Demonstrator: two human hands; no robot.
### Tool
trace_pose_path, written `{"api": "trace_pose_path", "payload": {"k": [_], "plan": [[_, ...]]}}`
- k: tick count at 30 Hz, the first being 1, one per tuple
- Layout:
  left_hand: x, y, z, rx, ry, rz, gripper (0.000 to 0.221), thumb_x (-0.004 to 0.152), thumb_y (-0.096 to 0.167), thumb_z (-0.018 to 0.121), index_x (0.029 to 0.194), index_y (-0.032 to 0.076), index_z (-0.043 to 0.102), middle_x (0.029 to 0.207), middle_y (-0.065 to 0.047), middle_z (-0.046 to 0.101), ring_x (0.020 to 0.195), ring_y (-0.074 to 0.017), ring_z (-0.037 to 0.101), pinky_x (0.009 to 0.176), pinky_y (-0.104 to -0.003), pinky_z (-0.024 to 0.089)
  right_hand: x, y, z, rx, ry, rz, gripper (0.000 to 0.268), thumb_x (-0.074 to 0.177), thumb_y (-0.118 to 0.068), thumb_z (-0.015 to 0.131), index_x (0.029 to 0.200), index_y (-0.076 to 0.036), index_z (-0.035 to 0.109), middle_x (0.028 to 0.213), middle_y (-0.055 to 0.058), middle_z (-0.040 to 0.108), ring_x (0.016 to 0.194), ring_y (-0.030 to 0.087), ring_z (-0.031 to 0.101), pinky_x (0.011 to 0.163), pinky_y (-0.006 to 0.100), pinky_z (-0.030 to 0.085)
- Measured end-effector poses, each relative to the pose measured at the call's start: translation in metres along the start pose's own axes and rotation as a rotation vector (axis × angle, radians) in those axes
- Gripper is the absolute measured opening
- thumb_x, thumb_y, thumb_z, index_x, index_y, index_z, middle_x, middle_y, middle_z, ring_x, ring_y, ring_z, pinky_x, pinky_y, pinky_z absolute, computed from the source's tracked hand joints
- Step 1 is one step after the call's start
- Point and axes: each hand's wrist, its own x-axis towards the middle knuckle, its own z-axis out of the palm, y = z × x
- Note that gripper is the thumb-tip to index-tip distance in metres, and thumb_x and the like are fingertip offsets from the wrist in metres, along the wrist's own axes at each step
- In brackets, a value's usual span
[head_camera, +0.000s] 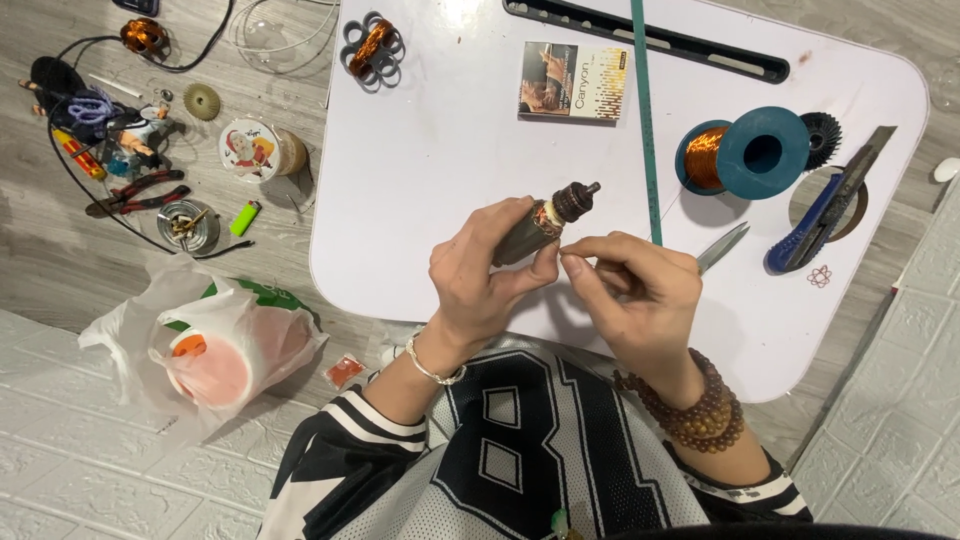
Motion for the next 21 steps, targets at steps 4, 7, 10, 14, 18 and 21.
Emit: {"api": "trace_pose_path", "payload": {"k": [4,7,10,14,18,21], "plan": [[-0.001,0.0,0.0,-0.071,0.001,-0.038,0.043,0.084,0.026,0.082,0.118,0.006,0.064,0.093,-0.008,0.075,0.069,-0.0204,0.072,0.054,-0.031,0.06,0.0,0.004,-0.003,0.012,-0.009,0.019,0.003,0.085,0.004,0.071,0.082,0.003,0.072,0.042,0.001,0.036,0.043,0.01,0.031,0.04,0.024,0.032],[-0.001,0.001,-0.001,-0.083,-0.005,-0.047,0.043,0.086,0.027,0.081,0.12,0.007,0.064,0.093,-0.008,0.075,0.069,-0.0196,0.072,0.053,-0.031,0.059,0.001,0.0,-0.003,0.035,-0.029,0.038,0.005,0.086,0.004,0.07,0.081,0.002,0.072,0.043,0.001,0.036,0.044,0.01,0.031,0.041,0.024,0.032],[0.001,0.002,-0.002,-0.101,-0.011,-0.053,0.043,0.086,0.027,0.081,0.12,0.007,0.064,0.094,-0.009,0.075,0.067,-0.0196,0.071,0.052,-0.031,0.059,0.003,0.0,-0.003,0.049,-0.052,0.065,0.008,0.086,0.003,0.069,0.08,0.002,0.072,0.043,0.001,0.037,0.044,0.009,0.031,0.041,0.024,0.033],[0.003,0.004,-0.001,-0.157,0.0,-0.07,0.041,0.085,0.026,0.082,0.118,0.007,0.065,0.088,-0.008,0.075,0.059,-0.0163,0.066,0.045,-0.028,0.055,0.005,0.001,-0.006,0.066,-0.092,0.107,0.012,0.088,0.001,0.066,0.077,0.001,0.073,0.042,0.001,0.036,0.043,0.009,0.03,0.04,0.024,0.032],[0.002,0.004,-0.001,-0.196,-0.007,-0.107,0.04,0.083,0.025,0.083,0.114,0.006,0.067,0.087,-0.007,0.075,0.057,-0.0147,0.065,0.044,-0.026,0.054,0.007,0.0,-0.01,0.08,-0.124,0.142,0.013,0.087,0.002,0.066,0.075,0.002,0.072,0.042,0.001,0.037,0.043,0.008,0.031,0.041,0.024,0.033],[0.003,0.005,-0.002,-0.251,-0.016,-0.122,0.04,0.082,0.024,0.084,0.113,0.005,0.067,0.084,-0.008,0.075,0.057,-0.0143,0.064,0.043,-0.027,0.053,0.009,-0.001,-0.014,0.091,-0.154,0.145,0.015,0.088,0.002,0.065,0.075,0.002,0.072,0.042,0.001,0.037,0.043,0.008,0.032,0.041,0.023,0.032]]}}
